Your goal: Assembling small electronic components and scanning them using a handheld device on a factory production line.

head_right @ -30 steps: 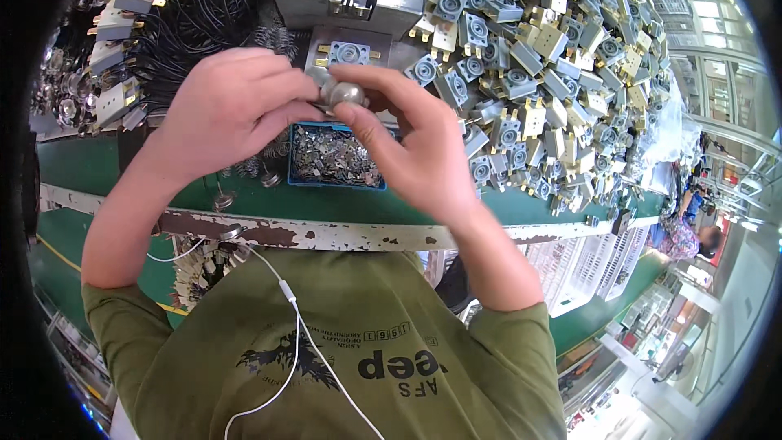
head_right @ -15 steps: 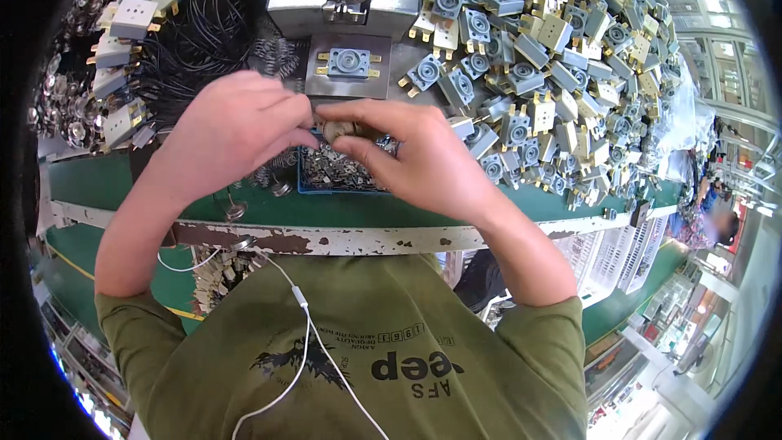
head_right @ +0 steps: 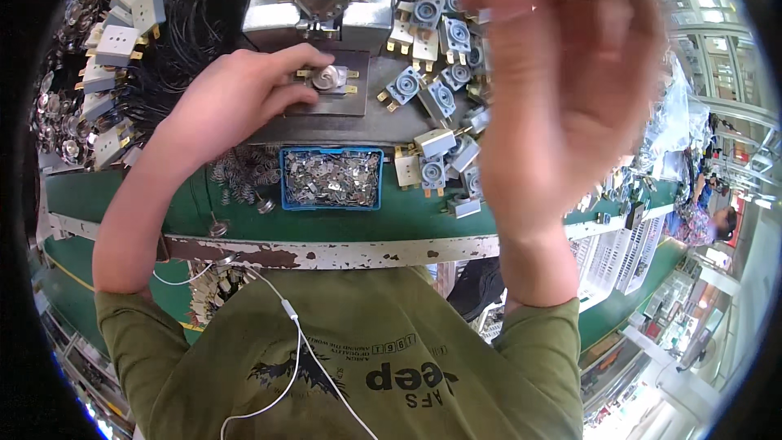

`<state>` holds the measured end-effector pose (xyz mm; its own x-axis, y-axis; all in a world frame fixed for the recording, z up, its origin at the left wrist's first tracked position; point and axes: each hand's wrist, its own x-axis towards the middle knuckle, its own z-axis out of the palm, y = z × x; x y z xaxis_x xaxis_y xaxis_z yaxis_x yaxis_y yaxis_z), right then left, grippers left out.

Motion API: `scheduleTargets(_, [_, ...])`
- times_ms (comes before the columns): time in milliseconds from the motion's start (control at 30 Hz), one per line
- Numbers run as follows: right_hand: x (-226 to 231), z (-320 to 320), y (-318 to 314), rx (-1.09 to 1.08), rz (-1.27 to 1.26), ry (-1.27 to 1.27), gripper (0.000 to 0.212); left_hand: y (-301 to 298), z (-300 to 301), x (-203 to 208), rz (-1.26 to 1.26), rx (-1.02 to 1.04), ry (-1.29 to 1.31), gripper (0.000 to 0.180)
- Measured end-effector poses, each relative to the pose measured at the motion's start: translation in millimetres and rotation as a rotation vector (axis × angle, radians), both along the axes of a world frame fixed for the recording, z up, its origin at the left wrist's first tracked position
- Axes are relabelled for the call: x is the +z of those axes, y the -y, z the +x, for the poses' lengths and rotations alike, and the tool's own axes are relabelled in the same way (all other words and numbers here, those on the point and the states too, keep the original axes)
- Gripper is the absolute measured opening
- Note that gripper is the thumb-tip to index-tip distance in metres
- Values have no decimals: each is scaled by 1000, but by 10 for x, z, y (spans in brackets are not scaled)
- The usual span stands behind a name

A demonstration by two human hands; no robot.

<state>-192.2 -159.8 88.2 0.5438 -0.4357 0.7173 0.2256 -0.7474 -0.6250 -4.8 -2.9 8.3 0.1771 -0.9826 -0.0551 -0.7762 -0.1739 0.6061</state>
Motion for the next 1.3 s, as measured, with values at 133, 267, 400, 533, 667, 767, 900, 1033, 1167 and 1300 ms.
scheduleTargets(133, [138, 302, 16, -12, 94, 351, 28, 10, 20, 52, 49, -5, 80, 33])
scheduleTargets(267, [162, 310, 216, -293, -330, 169, 21, 16, 5, 27, 8, -25, 84, 30])
scheduleTargets(400, [166, 284, 431, -534, -747, -55, 15, 40, -74, 25, -3, 6, 193, 28])
scheduleTargets(533, [144, 278, 581, -664, -1053, -223, 13, 0, -44, 6, -15, -3, 260, 30])
scheduleTargets(667, [155, 287, 324, -497, -748, -76, 14, 0, -41, -33, -27, -17, 274, 30])
scheduleTargets(767, [126, 363, 315, -361, -517, 32, 17, -25, -39, -33, -48, -12, 271, 29])
scheduleTargets(900, [125, 546, 250, -185, -226, 167, 23, -26, -34, -37, -57, -15, 264, 30])
scheduleTargets(1033, [97, 811, 63, 13, 67, 294, 30, -33, -51, -13, -11, -28, 275, 29])
scheduleTargets(1167, [148, 905, -189, 87, 259, 367, 30, -11, -58, -30, -18, -26, 270, 28])
scheduleTargets(1300, [174, 949, -301, 18, 325, 377, 22, -20, -56, -54, -41, -29, 279, 27])
